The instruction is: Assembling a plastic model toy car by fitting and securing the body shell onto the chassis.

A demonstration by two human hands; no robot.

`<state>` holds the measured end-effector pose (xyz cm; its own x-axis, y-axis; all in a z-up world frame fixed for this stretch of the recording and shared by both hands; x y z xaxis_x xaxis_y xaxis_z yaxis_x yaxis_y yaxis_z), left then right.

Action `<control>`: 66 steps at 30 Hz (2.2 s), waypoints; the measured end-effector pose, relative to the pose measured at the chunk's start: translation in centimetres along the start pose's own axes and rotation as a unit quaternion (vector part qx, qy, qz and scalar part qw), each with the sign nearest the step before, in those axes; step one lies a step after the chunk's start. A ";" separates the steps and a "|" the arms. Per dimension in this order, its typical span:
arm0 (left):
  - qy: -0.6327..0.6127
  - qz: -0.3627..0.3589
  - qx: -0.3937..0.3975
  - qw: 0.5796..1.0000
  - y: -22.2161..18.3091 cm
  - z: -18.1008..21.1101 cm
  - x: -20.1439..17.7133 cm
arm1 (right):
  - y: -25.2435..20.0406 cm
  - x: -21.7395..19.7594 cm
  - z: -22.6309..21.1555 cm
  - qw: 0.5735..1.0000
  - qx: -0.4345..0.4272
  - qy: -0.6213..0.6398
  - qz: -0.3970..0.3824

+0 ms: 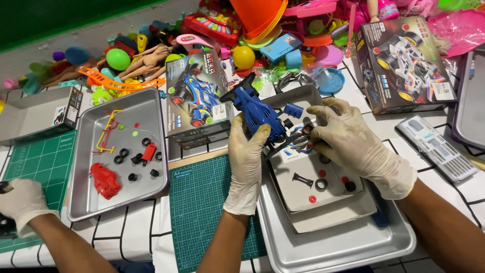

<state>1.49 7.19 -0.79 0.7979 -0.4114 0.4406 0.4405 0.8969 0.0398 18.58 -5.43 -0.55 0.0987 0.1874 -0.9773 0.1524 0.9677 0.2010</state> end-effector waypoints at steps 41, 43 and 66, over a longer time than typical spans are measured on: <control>0.025 0.004 -0.092 0.995 -1.3 -1.4 1.3 | -1.5 -5.2 -2.6 0.879 -0.132 0.262 0.376; 0.021 0.001 -0.094 0.995 -1.5 -0.7 1.5 | -1.6 -5.2 -2.7 0.878 -0.135 0.261 0.377; -0.161 0.028 -0.133 0.978 -1.0 -2.7 0.8 | -1.6 -6.1 -2.9 0.870 -0.132 0.292 0.375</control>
<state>2.78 5.56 -2.90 0.6722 -0.2526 0.6960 0.5258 0.8246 -0.2086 14.84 -7.65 4.91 -0.4547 0.7616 -0.4618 0.0217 0.5279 0.8491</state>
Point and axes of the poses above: each hand's wrist, its own y-axis towards the middle knuckle, its own x-axis out of the palm, z = x × y, the point moved 4 cm from there along y, towards the middle knuckle
